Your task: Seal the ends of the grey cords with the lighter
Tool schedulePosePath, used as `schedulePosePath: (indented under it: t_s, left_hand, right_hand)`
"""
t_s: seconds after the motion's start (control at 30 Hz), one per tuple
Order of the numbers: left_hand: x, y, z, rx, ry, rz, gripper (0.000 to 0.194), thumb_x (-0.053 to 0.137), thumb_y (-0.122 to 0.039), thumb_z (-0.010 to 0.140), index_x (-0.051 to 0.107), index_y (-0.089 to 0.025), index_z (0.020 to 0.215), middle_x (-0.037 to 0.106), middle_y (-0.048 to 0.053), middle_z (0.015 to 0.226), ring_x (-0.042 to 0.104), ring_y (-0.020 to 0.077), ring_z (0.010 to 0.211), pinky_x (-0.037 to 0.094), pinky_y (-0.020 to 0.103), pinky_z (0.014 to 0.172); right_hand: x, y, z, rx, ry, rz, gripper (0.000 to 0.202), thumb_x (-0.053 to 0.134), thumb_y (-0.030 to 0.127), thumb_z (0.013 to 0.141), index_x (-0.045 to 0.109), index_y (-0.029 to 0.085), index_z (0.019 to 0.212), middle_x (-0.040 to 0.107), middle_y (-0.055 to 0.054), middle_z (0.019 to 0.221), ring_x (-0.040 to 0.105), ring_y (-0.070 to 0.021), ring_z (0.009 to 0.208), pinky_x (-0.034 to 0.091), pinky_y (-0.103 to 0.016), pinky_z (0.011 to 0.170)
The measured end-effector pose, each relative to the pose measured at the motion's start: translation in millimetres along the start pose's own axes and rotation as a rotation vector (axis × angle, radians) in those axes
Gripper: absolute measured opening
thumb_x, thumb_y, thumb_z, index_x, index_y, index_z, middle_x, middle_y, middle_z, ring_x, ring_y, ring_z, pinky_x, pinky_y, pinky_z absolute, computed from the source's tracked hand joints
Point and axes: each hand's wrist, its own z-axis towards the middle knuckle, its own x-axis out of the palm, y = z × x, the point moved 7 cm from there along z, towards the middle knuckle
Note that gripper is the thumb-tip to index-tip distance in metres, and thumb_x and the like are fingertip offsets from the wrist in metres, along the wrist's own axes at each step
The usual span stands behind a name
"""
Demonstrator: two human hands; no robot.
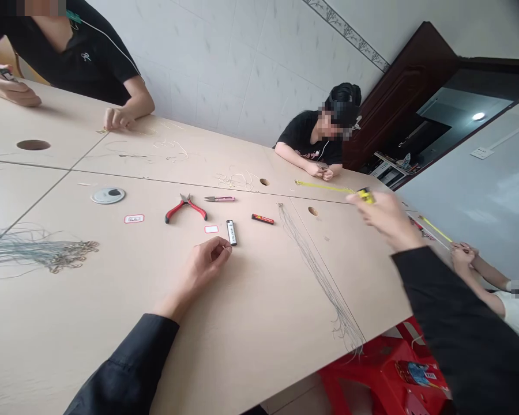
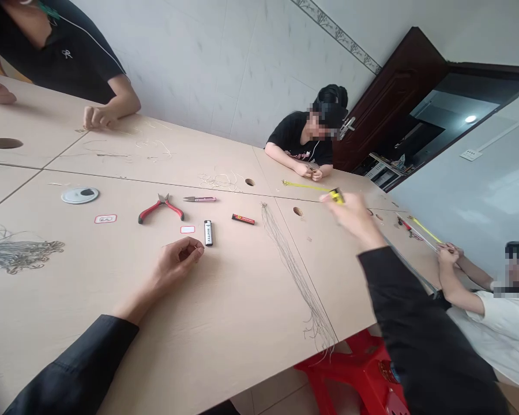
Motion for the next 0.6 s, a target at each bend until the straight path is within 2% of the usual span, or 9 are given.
schedulePosePath:
  t_s: [0.03,0.13,0.23,0.3,0.4,0.6]
  left_hand:
    - [0.3,0.8,0.1,-0.01,0.004,-0.009,0.021,0.052,-0.037,0.088,0.061,-0.018,0.083,0.054,-0.003,0.065,0.046,0.0107,0.058,0.035,0.022,0.055]
    - [1.4,2.5,-0.3,-0.027,0.017,-0.034,0.022,0.051,-0.037,0.089,0.06,-0.018,0.084,0.053,-0.004,0.064,0.045,0.0106,0.058,0.035,0.022,0.054]
    - [1.6,2.4,-1.6,-0.021,0.018,-0.025,0.022,0.049,-0.036,0.091,0.06,-0.019,0.084,0.053,-0.004,0.065,0.046,0.0109,0.059,0.034,0.022,0.055]
    - [1.9,2.0,-2.6,-0.021,0.023,-0.018,0.022,0.048,-0.036,0.091,0.059,-0.019,0.083,0.054,-0.004,0.065,0.047,0.0108,0.059,0.034,0.022,0.055]
    - [2.6,1.4,-3.1,-0.027,0.026,-0.029,0.021,0.048,-0.035,0.091,0.059,-0.019,0.084,0.054,-0.004,0.065,0.047,0.011,0.059,0.034,0.023,0.055]
    - [3.2,-0.4,-1.1,-0.004,0.018,-0.07,0.018,0.047,-0.03,0.091,0.06,-0.018,0.084,0.055,-0.003,0.064,0.048,0.0113,0.059,0.036,0.022,0.058]
  right_hand:
    - [34.1,-3.4,7.8,0.003,0.091,-0.039,0.033,0.063,0.045,0.082,0.05,0.019,0.067,0.038,0.006,0.052,0.034,-0.0086,0.047,0.029,-0.024,0.047]
    - [114.5,-6.9,28.7,-0.03,0.171,-0.119,0.025,0.061,0.038,0.078,0.053,0.018,0.066,0.046,0.004,0.057,0.043,-0.0117,0.056,0.033,-0.024,0.054]
    - [164.6,-1.3,47.7,-0.04,0.188,-0.197,0.022,0.059,0.034,0.076,0.052,0.018,0.062,0.047,0.003,0.057,0.044,-0.0133,0.061,0.031,-0.024,0.057]
    - [184.3,6.0,59.5,-0.04,0.191,-0.248,0.022,0.056,0.033,0.077,0.053,0.018,0.062,0.047,0.002,0.057,0.043,-0.0137,0.061,0.03,-0.025,0.056]
    - [202.6,16.2,72.8,-0.038,0.204,-0.316,0.02,0.053,0.031,0.08,0.055,0.018,0.064,0.05,0.0,0.059,0.043,-0.0141,0.061,0.029,-0.026,0.056]
    - [219.3,18.1,69.6,-0.02,0.279,-0.433,0.018,0.058,0.035,0.078,0.063,0.019,0.072,0.062,-0.004,0.07,0.051,-0.016,0.065,0.033,-0.025,0.057]
